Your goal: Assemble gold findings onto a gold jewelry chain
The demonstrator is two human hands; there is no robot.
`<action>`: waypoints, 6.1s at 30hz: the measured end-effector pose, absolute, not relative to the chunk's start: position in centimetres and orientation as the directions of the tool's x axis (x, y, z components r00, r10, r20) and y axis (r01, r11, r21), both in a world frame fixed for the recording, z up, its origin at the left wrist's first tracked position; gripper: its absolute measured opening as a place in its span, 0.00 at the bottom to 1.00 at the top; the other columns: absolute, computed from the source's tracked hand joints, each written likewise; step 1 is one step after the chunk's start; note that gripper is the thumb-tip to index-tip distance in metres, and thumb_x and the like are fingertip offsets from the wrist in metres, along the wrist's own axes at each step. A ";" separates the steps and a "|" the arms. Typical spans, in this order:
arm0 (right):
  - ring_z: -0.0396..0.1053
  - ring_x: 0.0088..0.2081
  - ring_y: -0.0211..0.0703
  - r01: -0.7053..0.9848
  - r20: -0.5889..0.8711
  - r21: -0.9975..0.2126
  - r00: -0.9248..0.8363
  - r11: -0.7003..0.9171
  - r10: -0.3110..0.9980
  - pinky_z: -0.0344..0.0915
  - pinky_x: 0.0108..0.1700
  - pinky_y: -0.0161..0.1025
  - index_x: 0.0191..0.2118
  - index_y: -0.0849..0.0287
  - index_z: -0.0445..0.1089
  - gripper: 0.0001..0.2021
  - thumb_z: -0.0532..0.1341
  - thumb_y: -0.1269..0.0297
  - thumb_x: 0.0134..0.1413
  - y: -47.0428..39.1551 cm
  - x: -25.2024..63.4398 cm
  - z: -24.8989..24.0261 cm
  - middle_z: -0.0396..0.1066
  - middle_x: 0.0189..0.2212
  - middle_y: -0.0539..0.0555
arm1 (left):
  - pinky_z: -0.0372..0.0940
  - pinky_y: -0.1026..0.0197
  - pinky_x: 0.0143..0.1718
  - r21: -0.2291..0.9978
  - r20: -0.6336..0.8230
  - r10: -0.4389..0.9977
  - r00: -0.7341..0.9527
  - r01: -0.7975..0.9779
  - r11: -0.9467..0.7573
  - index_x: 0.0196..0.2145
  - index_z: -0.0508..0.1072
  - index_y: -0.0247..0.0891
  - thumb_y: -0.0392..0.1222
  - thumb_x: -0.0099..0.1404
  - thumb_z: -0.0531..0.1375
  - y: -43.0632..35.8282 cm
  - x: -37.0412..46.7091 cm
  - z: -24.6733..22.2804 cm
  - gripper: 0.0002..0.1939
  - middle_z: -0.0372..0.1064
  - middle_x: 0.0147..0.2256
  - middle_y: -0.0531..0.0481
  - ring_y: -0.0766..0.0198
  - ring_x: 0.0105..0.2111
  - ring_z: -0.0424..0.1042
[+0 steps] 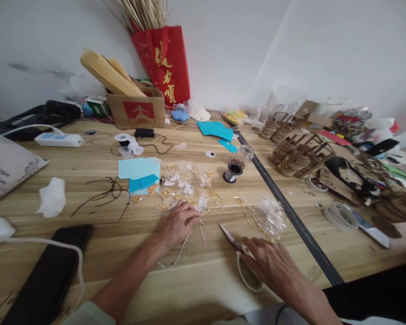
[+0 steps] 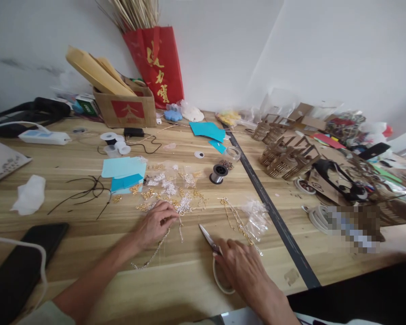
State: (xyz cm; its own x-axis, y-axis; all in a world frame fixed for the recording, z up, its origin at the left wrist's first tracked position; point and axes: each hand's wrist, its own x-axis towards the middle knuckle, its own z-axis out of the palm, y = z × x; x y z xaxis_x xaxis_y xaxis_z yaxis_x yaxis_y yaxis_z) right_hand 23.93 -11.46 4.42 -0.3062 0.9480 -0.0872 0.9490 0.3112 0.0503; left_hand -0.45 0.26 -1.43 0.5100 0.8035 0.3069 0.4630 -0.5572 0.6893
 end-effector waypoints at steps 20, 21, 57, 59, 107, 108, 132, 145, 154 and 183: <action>0.64 0.38 0.48 0.676 -0.066 0.021 -0.734 0.737 0.676 0.65 0.34 0.41 0.43 0.64 0.65 0.08 0.57 0.76 0.56 -8.0 18.3 2.8 0.66 0.38 0.58 | 0.63 0.51 0.48 0.375 0.263 0.635 0.726 0.530 -0.761 0.47 0.74 0.46 0.25 0.61 0.54 0.7 -1.9 -1.7 0.22 0.62 0.44 0.45 0.55 0.47 0.59; 0.64 0.39 0.49 0.693 -0.051 0.012 -0.720 0.721 0.692 0.66 0.35 0.42 0.44 0.64 0.65 0.09 0.57 0.75 0.57 -8.3 18.3 2.6 0.67 0.39 0.58 | 0.63 0.51 0.48 0.373 0.262 0.631 0.730 0.527 -0.764 0.47 0.73 0.46 0.25 0.61 0.54 0.7 -1.9 -1.6 0.22 0.61 0.44 0.45 0.55 0.47 0.59; 0.66 0.33 0.39 0.549 -0.025 -0.265 -0.826 0.793 0.564 0.58 0.32 0.34 0.36 0.62 0.67 0.06 0.53 0.74 0.61 -3.7 19.4 3.3 0.68 0.35 0.54 | 0.62 0.60 0.37 0.675 0.216 0.861 0.460 0.567 -0.472 0.27 0.72 0.37 0.32 0.61 0.59 0.2 -0.2 1.8 0.06 0.73 0.28 0.51 0.62 0.32 0.69; 0.66 0.35 0.40 0.545 -0.016 -0.277 -0.826 0.791 0.564 0.58 0.34 0.34 0.37 0.61 0.67 0.07 0.53 0.74 0.61 -3.7 19.4 3.0 0.69 0.36 0.55 | 0.62 0.60 0.36 0.674 0.199 0.855 0.479 0.566 -0.474 0.25 0.72 0.37 0.30 0.60 0.59 -0.6 -0.1 2.1 0.07 0.72 0.27 0.52 0.63 0.31 0.68; 0.70 0.34 0.39 0.930 -0.067 -0.188 -0.334 0.317 0.940 0.57 0.34 0.33 0.35 0.60 0.70 0.09 0.54 0.68 0.62 0.9 24.7 5.2 0.71 0.34 0.53 | 0.53 0.65 0.23 0.612 0.499 0.776 0.387 0.477 -0.631 0.18 0.53 0.38 0.34 0.66 0.52 -3.6 -1.4 -0.9 0.19 0.52 0.18 0.56 0.68 0.21 0.55; 0.71 0.35 0.40 0.954 -0.104 -0.085 -0.296 0.288 0.949 0.57 0.34 0.32 0.35 0.60 0.70 0.09 0.53 0.68 0.62 1.6 25.0 5.0 0.71 0.34 0.54 | 0.53 0.65 0.23 0.616 0.495 0.778 0.388 0.475 -0.629 0.18 0.53 0.38 0.35 0.66 0.52 -3.6 -1.4 -1.0 0.19 0.52 0.19 0.56 0.68 0.21 0.55; 0.72 0.36 0.49 0.967 -0.110 0.061 -0.239 0.247 0.965 0.56 0.31 0.36 0.36 0.63 0.67 0.10 0.50 0.68 0.61 8.2 24.3 0.1 0.72 0.36 0.62 | 0.56 0.63 0.26 0.601 0.474 0.764 0.439 0.473 -0.645 0.19 0.61 0.37 0.37 0.66 0.54 -3.8 -1.8 -1.0 0.17 0.60 0.19 0.53 0.66 0.23 0.59; 0.69 0.24 0.38 0.495 0.015 -0.863 -0.172 0.099 0.985 0.65 0.24 0.32 0.30 0.58 0.61 0.16 0.57 0.50 0.54 6.4 28.1 -0.1 0.70 0.22 0.52 | 0.56 0.63 0.28 0.620 0.501 0.763 0.408 0.446 -0.646 0.19 0.59 0.37 0.37 0.66 0.54 -3.9 -1.8 -1.4 0.17 0.58 0.19 0.54 0.67 0.23 0.57; 0.66 0.22 0.34 0.366 -0.002 -0.929 -0.149 0.053 0.989 0.65 0.23 0.30 0.28 0.60 0.62 0.19 0.61 0.47 0.49 5.9 27.9 0.6 0.68 0.21 0.49 | 0.53 0.64 0.26 0.607 0.521 0.753 0.401 0.446 -0.658 0.19 0.59 0.37 0.35 0.66 0.54 -3.5 -1.9 -1.4 0.18 0.57 0.19 0.54 0.67 0.23 0.56; 0.68 0.28 0.41 0.903 0.125 -0.336 -0.240 0.269 0.963 0.59 0.29 0.33 0.30 0.60 0.65 0.07 0.52 0.68 0.54 8.3 26.9 -1.6 0.71 0.26 0.55 | 0.57 0.63 0.29 0.713 0.495 0.822 0.282 0.408 -0.570 0.19 0.58 0.38 0.36 0.66 0.54 -3.7 -1.7 -0.2 0.17 0.57 0.19 0.54 0.67 0.23 0.58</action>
State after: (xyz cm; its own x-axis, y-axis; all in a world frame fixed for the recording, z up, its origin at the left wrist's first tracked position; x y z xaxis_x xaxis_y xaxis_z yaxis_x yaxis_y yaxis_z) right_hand 26.92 8.28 -1.59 -0.2398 0.9627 0.1252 0.9027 0.2686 -0.3363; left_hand -1.75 -3.71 -0.21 0.2817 0.8218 0.4952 0.4083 -0.5697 0.7132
